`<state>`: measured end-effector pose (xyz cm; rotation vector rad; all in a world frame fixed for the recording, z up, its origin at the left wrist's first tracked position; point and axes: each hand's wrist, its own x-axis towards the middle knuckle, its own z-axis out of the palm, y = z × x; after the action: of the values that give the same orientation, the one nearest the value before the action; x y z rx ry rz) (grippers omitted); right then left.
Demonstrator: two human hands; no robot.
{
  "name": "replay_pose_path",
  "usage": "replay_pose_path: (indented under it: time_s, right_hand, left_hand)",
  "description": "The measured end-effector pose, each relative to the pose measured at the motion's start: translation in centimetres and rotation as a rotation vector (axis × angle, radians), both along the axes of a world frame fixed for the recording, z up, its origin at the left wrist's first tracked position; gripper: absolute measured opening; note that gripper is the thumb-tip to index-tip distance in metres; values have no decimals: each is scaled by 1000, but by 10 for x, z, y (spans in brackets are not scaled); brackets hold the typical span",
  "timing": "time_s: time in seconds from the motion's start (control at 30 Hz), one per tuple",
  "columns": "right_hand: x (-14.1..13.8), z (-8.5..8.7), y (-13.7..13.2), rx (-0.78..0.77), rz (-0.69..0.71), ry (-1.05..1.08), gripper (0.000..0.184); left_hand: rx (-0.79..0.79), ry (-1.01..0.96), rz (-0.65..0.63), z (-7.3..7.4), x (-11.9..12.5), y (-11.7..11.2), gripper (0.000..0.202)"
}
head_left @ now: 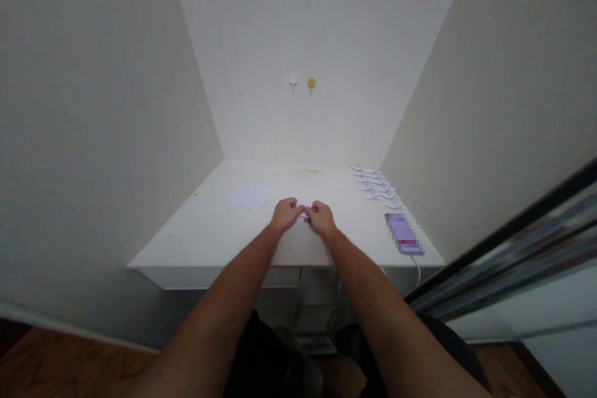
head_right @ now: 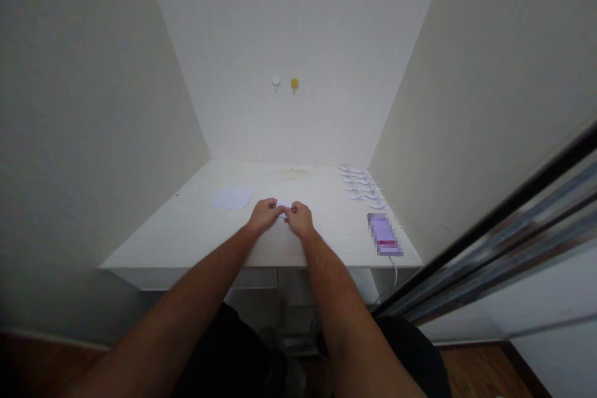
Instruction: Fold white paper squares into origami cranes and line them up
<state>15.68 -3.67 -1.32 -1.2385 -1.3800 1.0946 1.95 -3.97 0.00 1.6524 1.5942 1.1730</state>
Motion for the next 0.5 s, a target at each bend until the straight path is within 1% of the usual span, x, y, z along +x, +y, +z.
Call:
replay_pose_path:
  time_s: [0.13, 0.33, 0.5]
  right_hand:
    - [-1, -4, 5, 9, -17, -2, 25]
    - [-1, -3, 16, -30, -28, 9, 20]
    - [1, -6, 22, -53, -45, 40, 20]
  left_hand:
    - [16, -19, -11, -2, -3, 3, 28]
    - [-18, -97, -29, -3, -4, 7, 22]
    - [-27, -110, -23, -3, -4, 10, 20]
